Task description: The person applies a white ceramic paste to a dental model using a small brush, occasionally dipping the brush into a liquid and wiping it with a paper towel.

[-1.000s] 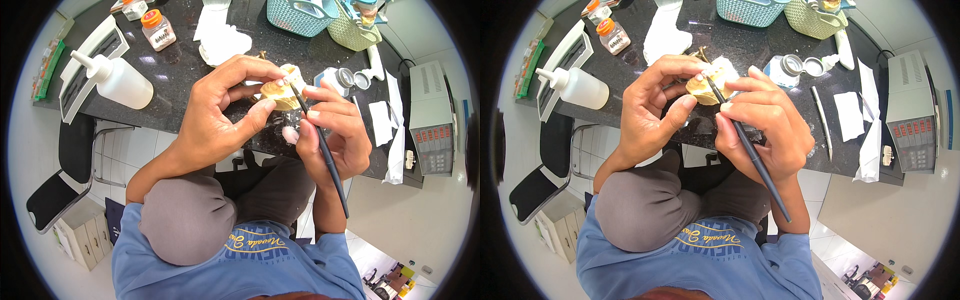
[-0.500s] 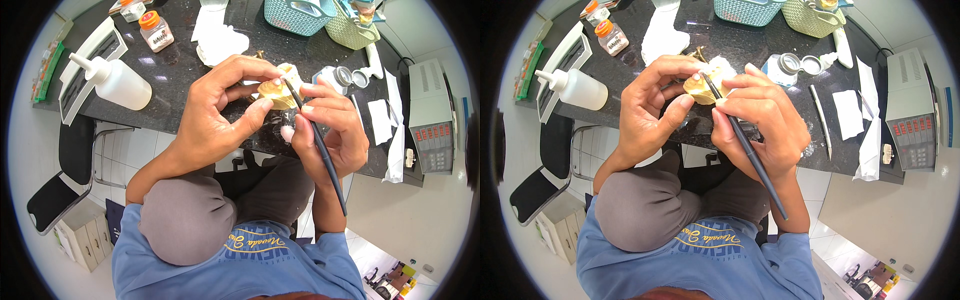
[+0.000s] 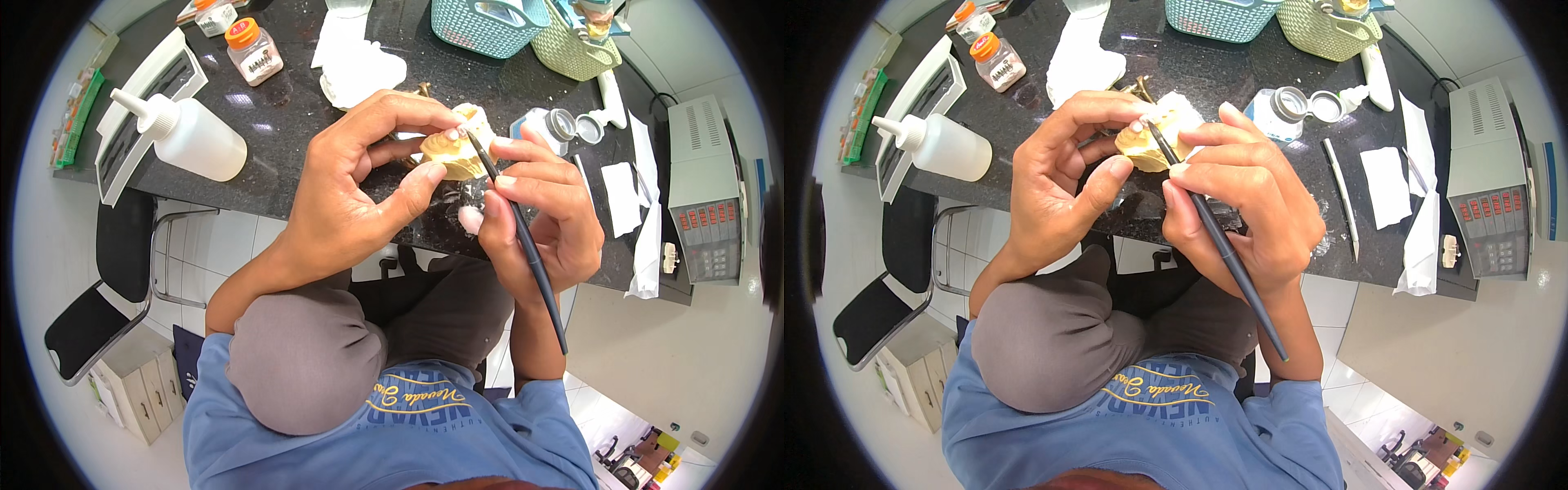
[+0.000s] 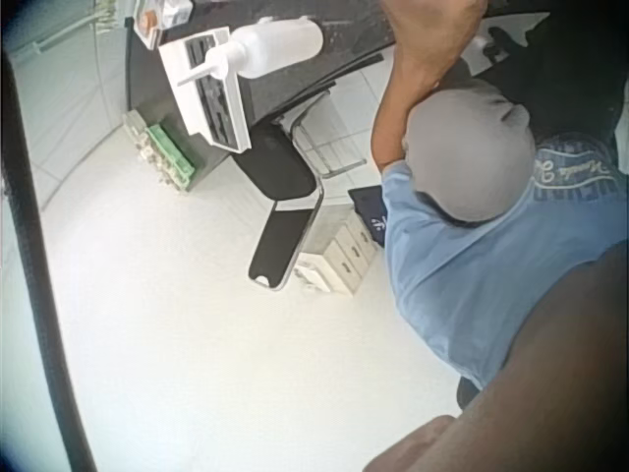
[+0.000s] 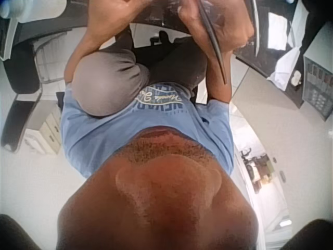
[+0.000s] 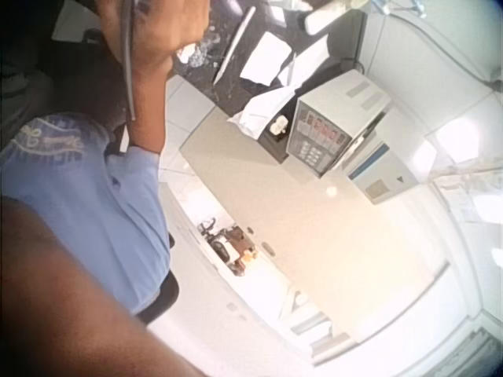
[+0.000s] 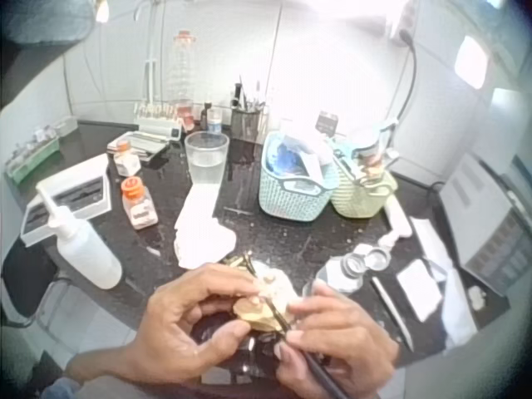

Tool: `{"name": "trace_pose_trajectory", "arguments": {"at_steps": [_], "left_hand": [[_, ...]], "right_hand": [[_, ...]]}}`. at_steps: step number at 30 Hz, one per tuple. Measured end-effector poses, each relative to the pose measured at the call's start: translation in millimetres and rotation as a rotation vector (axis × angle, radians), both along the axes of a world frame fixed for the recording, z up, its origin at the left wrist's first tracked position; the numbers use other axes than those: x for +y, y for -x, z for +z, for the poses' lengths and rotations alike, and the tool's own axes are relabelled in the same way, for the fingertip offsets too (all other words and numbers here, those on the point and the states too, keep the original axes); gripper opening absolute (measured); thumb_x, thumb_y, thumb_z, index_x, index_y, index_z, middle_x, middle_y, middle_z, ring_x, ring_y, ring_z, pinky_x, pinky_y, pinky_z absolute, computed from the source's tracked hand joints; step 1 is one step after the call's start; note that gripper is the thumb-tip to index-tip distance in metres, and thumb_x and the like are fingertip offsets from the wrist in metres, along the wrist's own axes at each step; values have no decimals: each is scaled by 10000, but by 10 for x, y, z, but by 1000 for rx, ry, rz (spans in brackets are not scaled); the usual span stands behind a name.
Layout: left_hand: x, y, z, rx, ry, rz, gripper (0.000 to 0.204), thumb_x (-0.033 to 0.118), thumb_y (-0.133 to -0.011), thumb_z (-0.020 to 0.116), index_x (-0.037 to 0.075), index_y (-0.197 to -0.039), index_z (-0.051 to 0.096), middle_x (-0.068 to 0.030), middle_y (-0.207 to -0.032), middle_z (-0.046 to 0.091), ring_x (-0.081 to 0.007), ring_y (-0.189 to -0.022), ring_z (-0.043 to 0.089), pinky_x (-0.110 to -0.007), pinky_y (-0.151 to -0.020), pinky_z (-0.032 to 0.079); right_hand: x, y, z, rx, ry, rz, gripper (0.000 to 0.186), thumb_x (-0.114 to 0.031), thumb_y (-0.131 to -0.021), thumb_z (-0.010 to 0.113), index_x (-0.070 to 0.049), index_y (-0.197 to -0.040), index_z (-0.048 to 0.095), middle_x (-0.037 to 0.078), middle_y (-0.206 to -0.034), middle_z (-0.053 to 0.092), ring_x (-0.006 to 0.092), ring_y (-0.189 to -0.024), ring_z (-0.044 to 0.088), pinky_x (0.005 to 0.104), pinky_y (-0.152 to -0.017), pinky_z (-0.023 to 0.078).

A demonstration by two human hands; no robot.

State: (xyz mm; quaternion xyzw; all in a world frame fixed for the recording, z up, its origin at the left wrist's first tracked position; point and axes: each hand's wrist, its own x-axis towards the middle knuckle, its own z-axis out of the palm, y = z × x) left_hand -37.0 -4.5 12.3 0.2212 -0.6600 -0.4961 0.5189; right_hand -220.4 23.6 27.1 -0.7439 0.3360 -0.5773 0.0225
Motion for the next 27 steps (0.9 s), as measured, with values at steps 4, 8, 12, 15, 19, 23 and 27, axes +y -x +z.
{"name": "trace_pose_trajectory", "arguments": {"at_steps": [4, 8, 12, 15, 19, 23, 27], "left_hand": [[2, -3, -2, 5, 1, -1, 351, -29, -830, 575, -47, -1178, 530, -144, -1188, 523, -216, -1137, 556, -352, -995, 463], [-2, 0, 3, 1, -1, 4, 348, -24, -831, 577, -46, -1176, 532, -141, -1182, 526, -214, -1133, 557, -350, -992, 464], [-5, 6, -5, 11, 6, 20, 332, -9, -831, 592, -42, -1158, 549, -135, -1167, 540, -208, -1122, 566, -343, -976, 481], [-10, 19, -17, 24, 16, 32, 316, 6, -833, 604, -38, -1144, 565, -131, -1156, 552, -202, -1112, 576, -336, -961, 499], [-2, 4, -1, 8, 3, 2, 346, -24, -832, 579, -47, -1174, 533, -146, -1188, 525, -217, -1134, 559, -351, -992, 465], [-4, 2, 1, 10, 4, -4, 344, -19, -838, 582, -48, -1177, 529, -154, -1196, 523, -225, -1146, 555, -359, -998, 464], [-7, -5, -8, 3, 10, -3, 341, -16, -842, 582, -49, -1178, 527, -155, -1196, 522, -229, -1149, 554, -365, -1004, 461]], "right_hand": [[-6, -9, -1, 16, 5, -14, 240, 56, -646, 743, -33, -843, 641, 116, -784, 678, 256, -836, 701, 470, -874, 529], [-3, 1, -10, 2, 9, -4, 240, 55, -649, 742, -32, -848, 639, 118, -784, 678, 259, -836, 701, 470, -875, 528], [-9, 1, -5, 10, 11, -7, 235, 58, -652, 738, -27, -847, 637, 121, -777, 677, 266, -830, 702, 471, -879, 523], [-2, 0, -8, -6, 7, 0, 233, 59, -654, 737, -25, -846, 635, 124, -772, 676, 269, -827, 702, 473, -886, 518], [-4, 4, -9, -8, 3, 3, 232, 57, -654, 739, -24, -845, 635, 125, -772, 675, 268, -831, 702, 477, -893, 513], [-7, 1, -9, -2, 4, 4, 232, 54, -653, 742, -26, -843, 637, 121, -776, 675, 268, -837, 701, 479, -902, 509], [-3, 1, 1, 26, -7, -10, 234, 50, -651, 747, -33, -842, 641, 111, -778, 674, 266, -843, 701, 485, -913, 503]]}}
